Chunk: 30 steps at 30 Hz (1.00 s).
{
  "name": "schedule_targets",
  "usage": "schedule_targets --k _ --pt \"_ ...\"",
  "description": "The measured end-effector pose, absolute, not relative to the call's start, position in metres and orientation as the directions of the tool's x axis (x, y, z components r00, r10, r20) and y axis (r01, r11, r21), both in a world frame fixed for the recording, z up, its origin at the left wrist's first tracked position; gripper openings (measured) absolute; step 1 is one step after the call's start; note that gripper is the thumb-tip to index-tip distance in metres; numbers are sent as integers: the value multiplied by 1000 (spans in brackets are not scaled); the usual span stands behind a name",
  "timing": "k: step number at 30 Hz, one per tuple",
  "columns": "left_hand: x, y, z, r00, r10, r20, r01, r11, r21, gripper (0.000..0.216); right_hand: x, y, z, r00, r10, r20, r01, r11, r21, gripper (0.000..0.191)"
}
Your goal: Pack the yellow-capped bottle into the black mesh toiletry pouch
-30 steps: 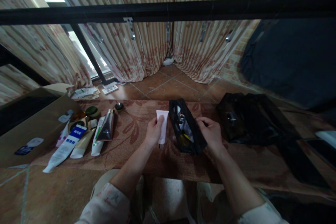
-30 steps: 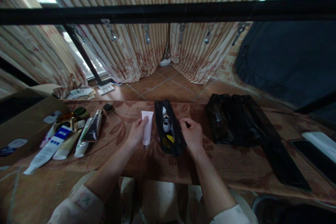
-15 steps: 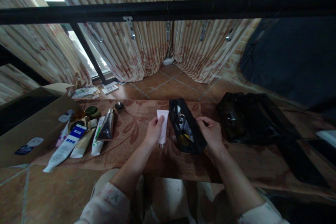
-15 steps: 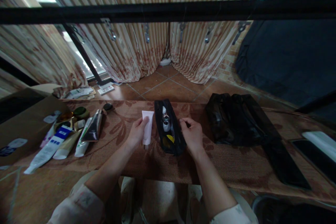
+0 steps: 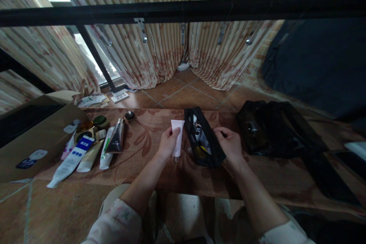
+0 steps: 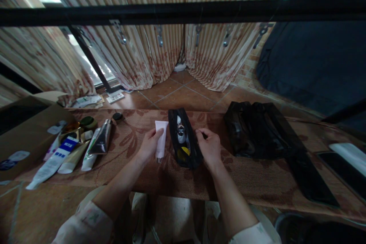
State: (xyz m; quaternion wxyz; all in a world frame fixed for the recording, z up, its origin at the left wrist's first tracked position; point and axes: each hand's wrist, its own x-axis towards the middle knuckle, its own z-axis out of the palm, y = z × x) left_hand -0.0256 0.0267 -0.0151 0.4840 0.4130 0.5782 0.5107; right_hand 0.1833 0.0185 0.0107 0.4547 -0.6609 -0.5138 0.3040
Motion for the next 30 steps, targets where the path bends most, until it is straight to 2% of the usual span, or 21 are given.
schedule_targets --k 7,14,18,23,26,30 --pt "-27 27 -20 -151 976 -159 101 175 979 14 183 18 10 289 956 50 400 -74 -914 32" --pt "-34 29 -27 -158 975 -157 328 202 923 22 185 20 5 286 957 52 393 -68 -917 33" --pt "-36 27 -21 -163 977 -135 508 200 838 26 185 20 6 291 956 49 393 -73 -916 33" --pt "-31 21 -6 -135 978 -157 717 206 666 23 184 19 4 283 957 59 368 -51 -928 34" --pt "-29 20 -4 -136 975 -175 731 218 647 21 185 19 5 274 960 57 378 -52 -924 33" --pt "-29 20 -8 -172 972 -160 666 235 708 23 185 19 8 270 960 76 402 -41 -915 32"
